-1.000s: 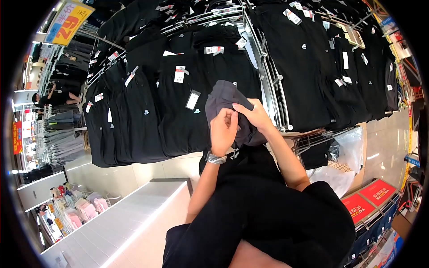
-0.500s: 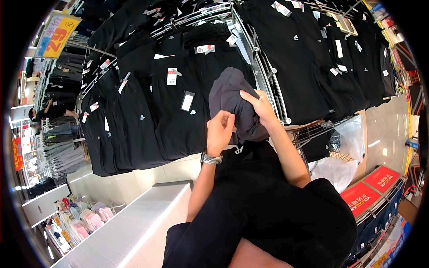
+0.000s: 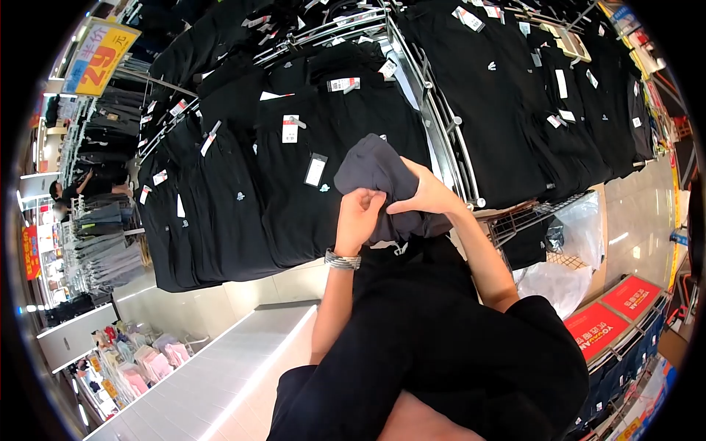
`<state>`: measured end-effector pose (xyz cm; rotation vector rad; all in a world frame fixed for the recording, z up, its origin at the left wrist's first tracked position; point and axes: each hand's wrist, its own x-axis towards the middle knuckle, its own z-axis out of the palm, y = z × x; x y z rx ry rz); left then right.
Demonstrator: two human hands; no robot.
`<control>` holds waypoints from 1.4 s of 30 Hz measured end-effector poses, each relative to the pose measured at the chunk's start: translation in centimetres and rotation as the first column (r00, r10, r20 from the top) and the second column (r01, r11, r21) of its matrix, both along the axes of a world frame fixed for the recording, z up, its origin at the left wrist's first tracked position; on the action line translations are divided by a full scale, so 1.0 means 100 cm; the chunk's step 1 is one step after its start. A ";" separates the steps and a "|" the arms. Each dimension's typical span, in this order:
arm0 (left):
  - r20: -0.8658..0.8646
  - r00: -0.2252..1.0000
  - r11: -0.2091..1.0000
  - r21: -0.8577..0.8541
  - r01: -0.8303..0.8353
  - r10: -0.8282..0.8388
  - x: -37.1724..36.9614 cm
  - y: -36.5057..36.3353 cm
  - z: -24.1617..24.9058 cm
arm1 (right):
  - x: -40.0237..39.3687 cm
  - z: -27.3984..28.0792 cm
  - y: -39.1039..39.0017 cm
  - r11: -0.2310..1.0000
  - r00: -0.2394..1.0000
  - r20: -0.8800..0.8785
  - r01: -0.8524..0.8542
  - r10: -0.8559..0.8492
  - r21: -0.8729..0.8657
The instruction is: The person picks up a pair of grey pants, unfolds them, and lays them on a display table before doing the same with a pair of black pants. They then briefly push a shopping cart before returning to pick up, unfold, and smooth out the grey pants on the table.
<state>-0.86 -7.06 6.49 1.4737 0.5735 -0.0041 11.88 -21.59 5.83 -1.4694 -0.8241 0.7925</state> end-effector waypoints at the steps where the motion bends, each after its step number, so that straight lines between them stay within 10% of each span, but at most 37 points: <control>1: 0.014 0.999 0.997 0.067 -0.031 0.030 0.000 0.000 -0.001 | -0.004 -0.001 0.003 0.998 0.998 -0.033 0.055 -0.055 0.005; 15: 0.025 0.999 0.941 -0.336 -0.029 0.039 0.010 0.025 0.017 | -0.024 -0.013 0.014 0.934 0.788 0.578 0.338 -0.212 -0.118; 37: -0.041 0.996 0.826 -0.557 -0.085 0.075 0.004 0.047 -0.026 | -0.021 -0.027 0.008 0.953 0.698 0.715 0.183 0.046 -0.240; 40: -0.029 0.999 0.978 -0.208 0.016 -0.023 0.003 0.055 -0.032 | -0.018 -0.025 0.005 0.966 0.719 0.694 0.151 0.039 -0.210; 42: 0.107 0.994 0.907 0.418 -0.041 -0.004 0.004 0.057 -0.024 | -0.017 -0.017 0.002 0.960 0.761 0.640 0.087 0.108 -0.266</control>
